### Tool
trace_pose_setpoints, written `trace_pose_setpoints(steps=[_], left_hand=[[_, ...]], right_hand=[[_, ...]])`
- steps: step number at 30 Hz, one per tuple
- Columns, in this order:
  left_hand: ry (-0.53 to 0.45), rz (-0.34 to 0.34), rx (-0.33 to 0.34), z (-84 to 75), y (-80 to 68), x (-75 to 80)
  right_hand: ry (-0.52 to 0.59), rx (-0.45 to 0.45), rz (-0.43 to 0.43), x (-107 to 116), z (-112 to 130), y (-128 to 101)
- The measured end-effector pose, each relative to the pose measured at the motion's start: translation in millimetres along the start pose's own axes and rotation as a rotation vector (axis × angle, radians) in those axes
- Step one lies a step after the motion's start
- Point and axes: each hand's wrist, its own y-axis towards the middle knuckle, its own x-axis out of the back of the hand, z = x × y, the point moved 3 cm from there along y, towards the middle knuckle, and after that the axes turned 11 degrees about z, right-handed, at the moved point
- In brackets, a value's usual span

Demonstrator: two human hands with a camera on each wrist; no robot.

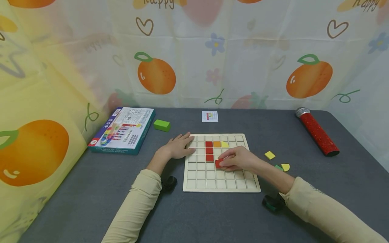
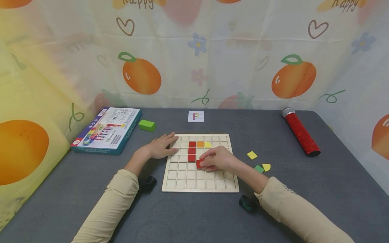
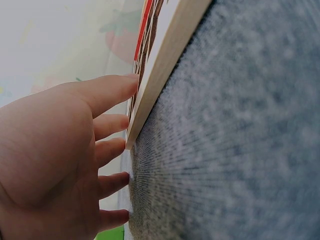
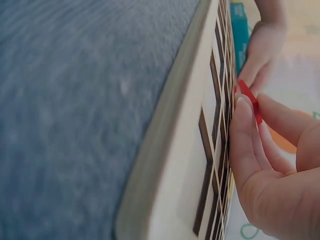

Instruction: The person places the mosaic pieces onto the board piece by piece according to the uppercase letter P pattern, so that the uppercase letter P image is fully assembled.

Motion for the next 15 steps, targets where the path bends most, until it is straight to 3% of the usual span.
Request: trace_pose_setpoints(steps=[15], left_hand=[[0.004, -0.006, 0.015, 0.8, 2.2, -0.9]], right_hand=[[0.0, -0.046, -0.062, -17, 7, 8]])
